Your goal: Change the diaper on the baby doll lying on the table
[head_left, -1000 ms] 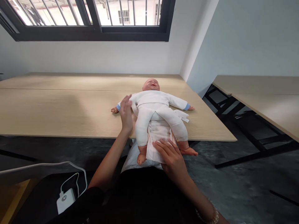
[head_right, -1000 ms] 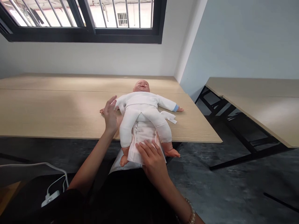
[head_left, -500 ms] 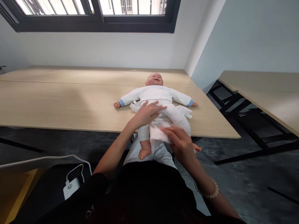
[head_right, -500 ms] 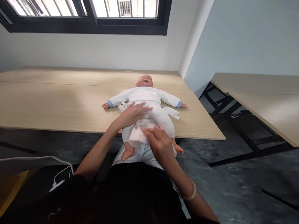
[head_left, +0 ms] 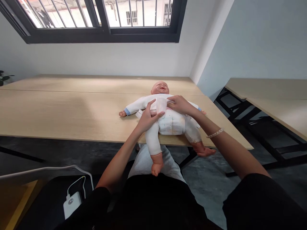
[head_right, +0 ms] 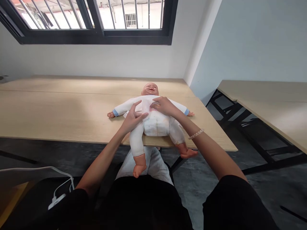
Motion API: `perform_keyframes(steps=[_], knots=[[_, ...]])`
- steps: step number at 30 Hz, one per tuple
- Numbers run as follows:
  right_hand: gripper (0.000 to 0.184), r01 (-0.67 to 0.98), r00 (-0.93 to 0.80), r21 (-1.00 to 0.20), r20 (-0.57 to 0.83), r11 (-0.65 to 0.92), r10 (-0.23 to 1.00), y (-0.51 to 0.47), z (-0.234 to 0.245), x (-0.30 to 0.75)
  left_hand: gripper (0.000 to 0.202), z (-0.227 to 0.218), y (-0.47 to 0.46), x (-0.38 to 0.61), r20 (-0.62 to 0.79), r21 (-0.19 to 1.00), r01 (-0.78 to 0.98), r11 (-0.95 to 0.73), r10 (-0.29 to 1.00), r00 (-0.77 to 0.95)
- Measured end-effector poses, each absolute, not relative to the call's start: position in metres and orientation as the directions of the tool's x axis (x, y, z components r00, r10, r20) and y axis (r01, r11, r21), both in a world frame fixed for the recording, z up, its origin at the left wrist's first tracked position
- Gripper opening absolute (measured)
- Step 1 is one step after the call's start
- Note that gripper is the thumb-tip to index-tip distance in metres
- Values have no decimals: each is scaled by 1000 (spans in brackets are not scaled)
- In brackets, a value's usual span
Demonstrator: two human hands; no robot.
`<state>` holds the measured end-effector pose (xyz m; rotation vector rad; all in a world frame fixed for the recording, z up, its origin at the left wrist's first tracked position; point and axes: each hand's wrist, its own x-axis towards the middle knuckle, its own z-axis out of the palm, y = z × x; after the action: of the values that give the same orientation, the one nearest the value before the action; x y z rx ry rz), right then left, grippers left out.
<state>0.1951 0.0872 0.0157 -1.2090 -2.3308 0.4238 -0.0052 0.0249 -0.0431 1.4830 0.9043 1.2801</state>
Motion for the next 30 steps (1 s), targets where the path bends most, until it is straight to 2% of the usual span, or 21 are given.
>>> perform_keyframes(steps=[2,4,9,11,13,15,18,20,22,24,26,28,30], knots=[[16,643,-553,-492,232,587,800,93,16,198,80,-41,23,-3,292,956,-14,-294,937,191],[9,634,-597,-450,232,629,768,97,17,199,78,-41,23,-1,309,949,4,-314,937,164],[13,731,-655,-65,212,679,726,105,23,191,67,-45,29,-4,312,950,-31,-311,935,168],[12,734,-669,26,198,678,717,108,23,185,64,-49,31,-4,332,943,-48,-328,934,134],[12,736,-671,56,196,675,715,111,19,180,56,-54,33,-4,371,929,-32,-370,924,93],[16,763,-638,42,208,645,741,115,13,180,47,-59,35,-4,443,895,35,-445,895,39],[22,812,-545,-74,261,579,797,122,2,183,36,-62,35,-6,619,764,246,-596,785,-20],[21,812,-490,-188,295,553,820,124,-5,185,30,-58,31,-7,730,600,411,-687,680,71],[18,817,-416,-287,305,499,857,124,-9,185,25,-50,25,-5,762,394,479,-784,570,306],[14,860,-273,-353,292,369,916,122,-12,183,25,-41,19,3,680,236,419,-877,457,573],[15,898,-101,-389,272,205,957,120,-16,183,29,-33,16,15,542,182,334,-925,378,751],[24,902,20,-420,268,98,963,118,-20,186,34,-26,18,28,422,170,301,-938,346,838],[31,876,85,-478,281,63,956,118,-27,193,36,-20,23,37,335,159,309,-938,346,876]])
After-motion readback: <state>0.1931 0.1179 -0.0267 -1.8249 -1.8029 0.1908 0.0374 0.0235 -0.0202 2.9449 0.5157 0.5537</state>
